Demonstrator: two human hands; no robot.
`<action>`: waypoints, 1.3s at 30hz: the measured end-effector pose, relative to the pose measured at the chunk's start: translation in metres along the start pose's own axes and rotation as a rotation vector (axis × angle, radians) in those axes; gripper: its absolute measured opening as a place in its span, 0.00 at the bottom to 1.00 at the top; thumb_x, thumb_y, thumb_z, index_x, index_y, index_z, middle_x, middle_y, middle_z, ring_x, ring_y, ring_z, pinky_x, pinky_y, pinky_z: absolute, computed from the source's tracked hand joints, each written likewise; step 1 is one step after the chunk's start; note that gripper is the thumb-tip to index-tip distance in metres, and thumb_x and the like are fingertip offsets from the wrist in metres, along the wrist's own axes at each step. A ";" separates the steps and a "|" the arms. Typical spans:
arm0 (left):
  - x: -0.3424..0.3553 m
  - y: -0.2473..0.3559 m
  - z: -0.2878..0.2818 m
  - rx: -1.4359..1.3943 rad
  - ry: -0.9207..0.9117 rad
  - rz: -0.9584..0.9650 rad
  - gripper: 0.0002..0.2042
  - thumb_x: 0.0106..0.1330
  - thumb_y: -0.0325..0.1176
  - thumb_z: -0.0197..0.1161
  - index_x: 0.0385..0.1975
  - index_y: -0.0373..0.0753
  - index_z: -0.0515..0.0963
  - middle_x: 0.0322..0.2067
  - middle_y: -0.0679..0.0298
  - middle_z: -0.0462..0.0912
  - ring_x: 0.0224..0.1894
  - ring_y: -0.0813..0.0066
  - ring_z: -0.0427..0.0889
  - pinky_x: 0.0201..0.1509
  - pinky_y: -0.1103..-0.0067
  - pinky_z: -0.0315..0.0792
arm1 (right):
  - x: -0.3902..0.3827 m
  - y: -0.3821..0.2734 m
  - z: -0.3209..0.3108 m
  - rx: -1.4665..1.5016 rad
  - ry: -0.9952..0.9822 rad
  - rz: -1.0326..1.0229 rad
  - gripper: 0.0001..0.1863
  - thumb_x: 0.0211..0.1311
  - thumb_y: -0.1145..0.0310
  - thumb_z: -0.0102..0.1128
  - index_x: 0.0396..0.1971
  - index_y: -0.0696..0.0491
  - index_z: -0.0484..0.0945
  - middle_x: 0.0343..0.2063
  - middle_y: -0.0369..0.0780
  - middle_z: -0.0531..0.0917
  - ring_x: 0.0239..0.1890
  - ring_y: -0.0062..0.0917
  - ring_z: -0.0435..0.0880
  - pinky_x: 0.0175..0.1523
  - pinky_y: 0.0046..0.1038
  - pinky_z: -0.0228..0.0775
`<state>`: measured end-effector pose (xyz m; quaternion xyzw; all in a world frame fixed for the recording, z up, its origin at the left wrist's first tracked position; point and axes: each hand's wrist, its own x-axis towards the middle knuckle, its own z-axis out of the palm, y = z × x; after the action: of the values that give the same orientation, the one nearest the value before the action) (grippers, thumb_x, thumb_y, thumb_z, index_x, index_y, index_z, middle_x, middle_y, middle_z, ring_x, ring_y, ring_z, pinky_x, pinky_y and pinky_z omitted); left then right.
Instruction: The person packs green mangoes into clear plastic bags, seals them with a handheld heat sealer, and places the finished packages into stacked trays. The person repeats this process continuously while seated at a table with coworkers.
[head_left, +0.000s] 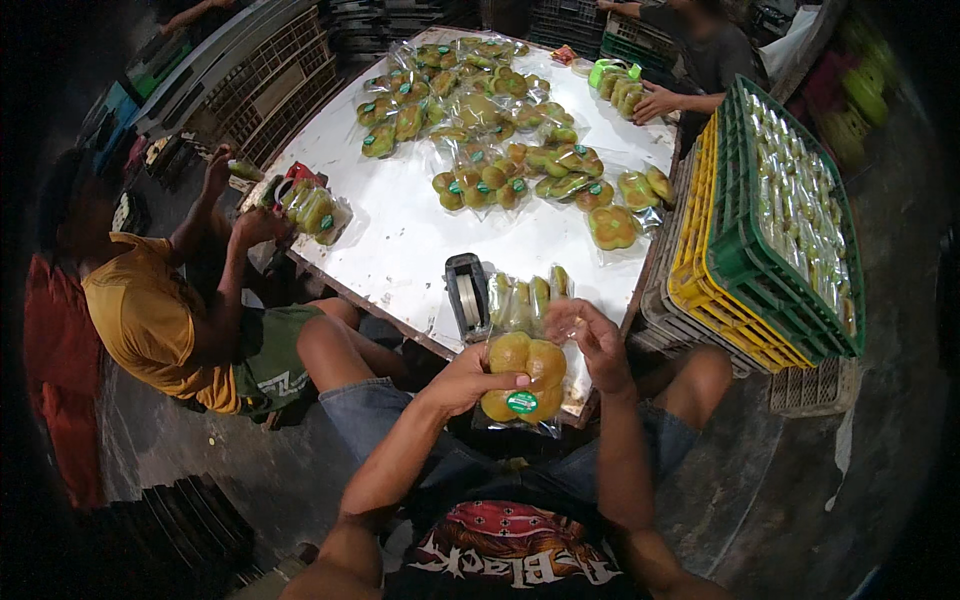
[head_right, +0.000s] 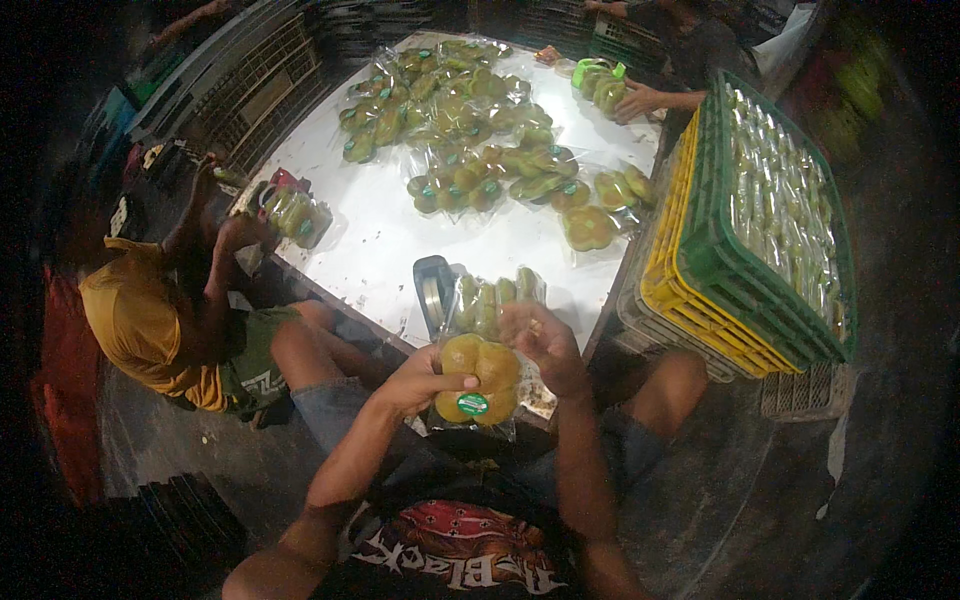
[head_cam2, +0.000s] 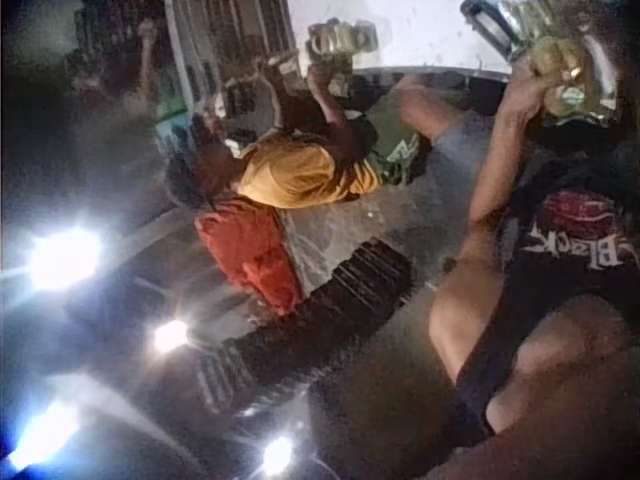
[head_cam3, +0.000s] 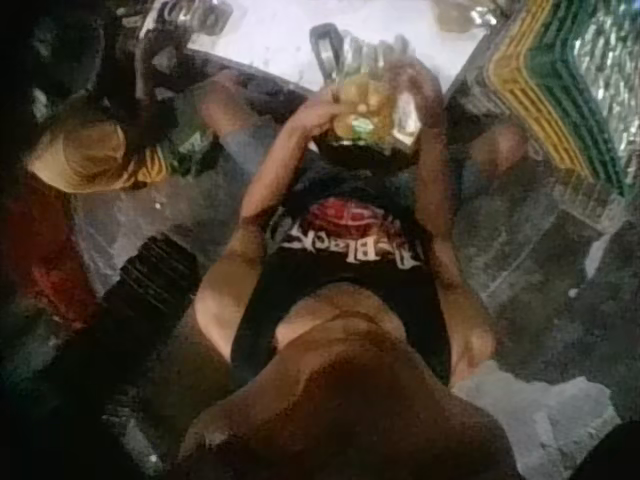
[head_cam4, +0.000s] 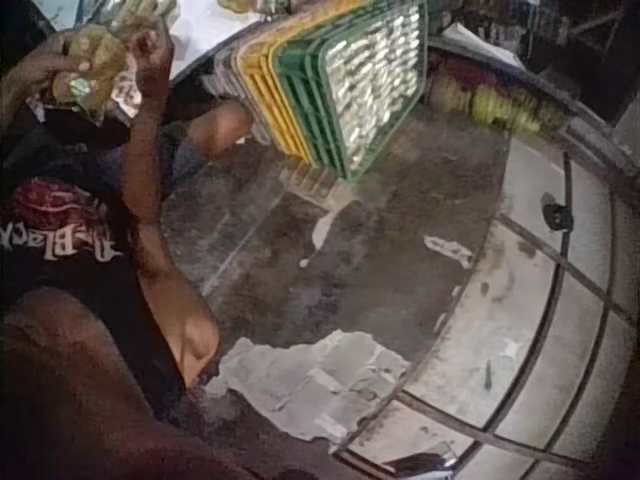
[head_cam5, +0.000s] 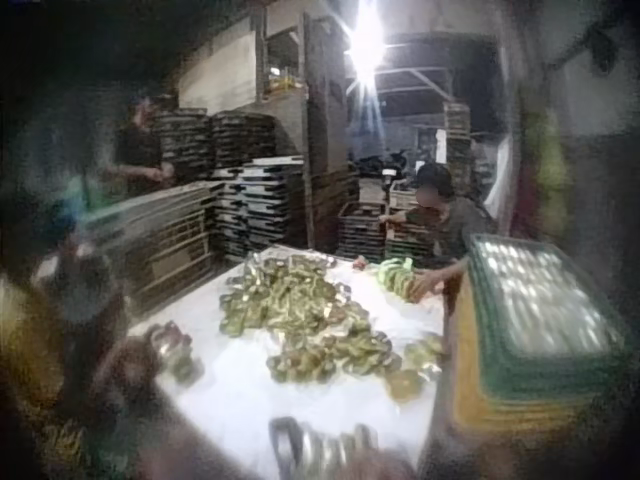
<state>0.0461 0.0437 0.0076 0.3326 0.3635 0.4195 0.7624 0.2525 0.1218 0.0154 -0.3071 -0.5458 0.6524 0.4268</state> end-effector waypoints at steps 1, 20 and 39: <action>-0.002 0.001 0.000 0.168 0.026 0.012 0.22 0.62 0.30 0.70 0.55 0.31 0.74 0.47 0.60 0.82 0.49 0.74 0.81 0.55 0.76 0.75 | -0.001 -0.002 0.002 -0.155 -0.044 -0.015 0.13 0.67 0.64 0.61 0.41 0.59 0.82 0.31 0.34 0.81 0.38 0.17 0.77 0.44 0.21 0.70; -0.016 0.011 -0.005 0.373 0.215 0.242 0.17 0.71 0.41 0.62 0.49 0.33 0.81 0.42 0.61 0.84 0.44 0.79 0.79 0.51 0.79 0.73 | -0.003 -0.006 0.032 -0.416 -0.005 -0.265 0.08 0.61 0.69 0.67 0.37 0.57 0.84 0.27 0.36 0.79 0.29 0.20 0.78 0.34 0.26 0.70; -0.001 0.008 0.008 0.995 0.742 0.856 0.16 0.70 0.32 0.60 0.53 0.29 0.76 0.56 0.48 0.77 0.60 0.58 0.75 0.65 0.66 0.65 | -0.024 0.013 0.049 -0.156 -0.075 0.159 0.17 0.72 0.71 0.52 0.54 0.65 0.77 0.56 0.49 0.78 0.56 0.30 0.79 0.61 0.31 0.69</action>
<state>0.0493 0.0446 0.0189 0.5869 0.5822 0.5498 0.1202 0.2179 0.0773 0.0114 -0.3569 -0.5844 0.6509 0.3277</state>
